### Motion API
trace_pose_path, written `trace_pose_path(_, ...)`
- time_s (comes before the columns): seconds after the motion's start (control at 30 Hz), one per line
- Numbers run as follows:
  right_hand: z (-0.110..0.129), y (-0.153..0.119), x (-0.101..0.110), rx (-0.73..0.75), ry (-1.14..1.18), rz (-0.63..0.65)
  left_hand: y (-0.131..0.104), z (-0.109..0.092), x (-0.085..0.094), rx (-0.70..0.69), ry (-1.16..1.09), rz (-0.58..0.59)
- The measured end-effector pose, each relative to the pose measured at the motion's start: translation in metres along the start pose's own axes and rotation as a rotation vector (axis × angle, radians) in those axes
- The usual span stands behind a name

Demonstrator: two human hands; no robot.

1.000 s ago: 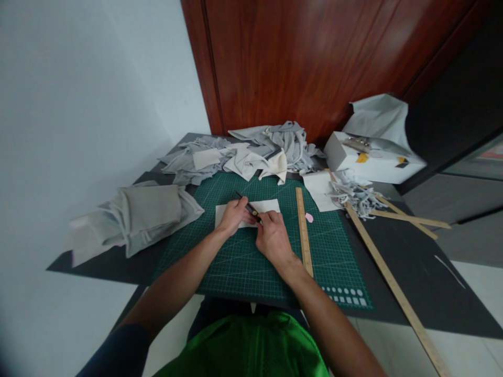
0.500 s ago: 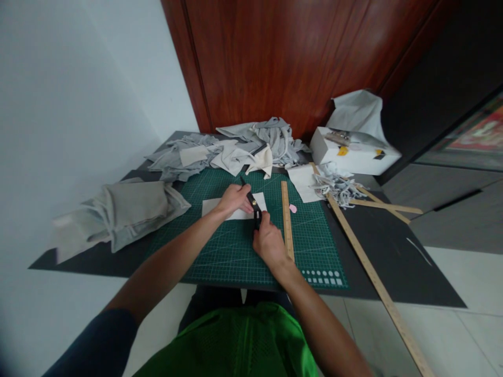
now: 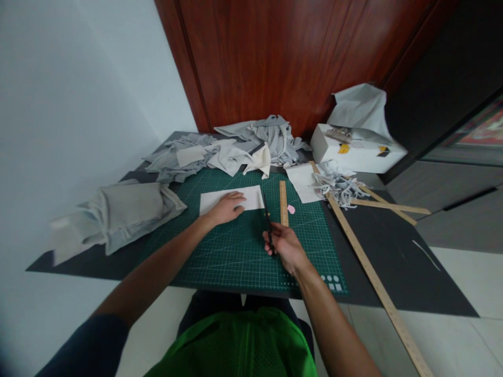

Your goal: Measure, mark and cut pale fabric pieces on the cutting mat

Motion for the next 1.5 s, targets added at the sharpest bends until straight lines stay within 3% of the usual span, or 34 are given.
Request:
trace_pose_path(0.17,-0.006,-0.004,-0.009,-0.069,0.021,-0.031,0.007,0.001,0.003,-0.027,0.072,-0.050)
trace_pose_path(0.5,-0.021,-0.024,-0.012,-0.147,0.095,-0.065,0.000,-0.008,-0.017,-0.170,0.144,-0.071)
trace_pose_path(0.8,-0.016,-0.043,-0.017,-0.207,0.094,0.044,0.002,-0.009,-0.022,-0.192,0.204,-0.103)
trace_pose_path(1.13,-0.016,-0.023,-0.030,-0.171,0.093,0.012,-0.002,-0.010,-0.022,-0.175,0.150,-0.192)
trace_pose_path(1.5,-0.023,-0.005,-0.041,-0.116,0.024,-0.021,-0.001,-0.009,-0.024,-0.167,0.147,-0.205)
Point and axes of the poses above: each hand's wrist, its own y-axis towards the middle knuckle, its own x-axis out of the back of the hand, z = x × y, the point moved 2 cm from there along y, towards the middle knuckle, and after that the axes turned 1 degree about -z, right-handed, at the moved point
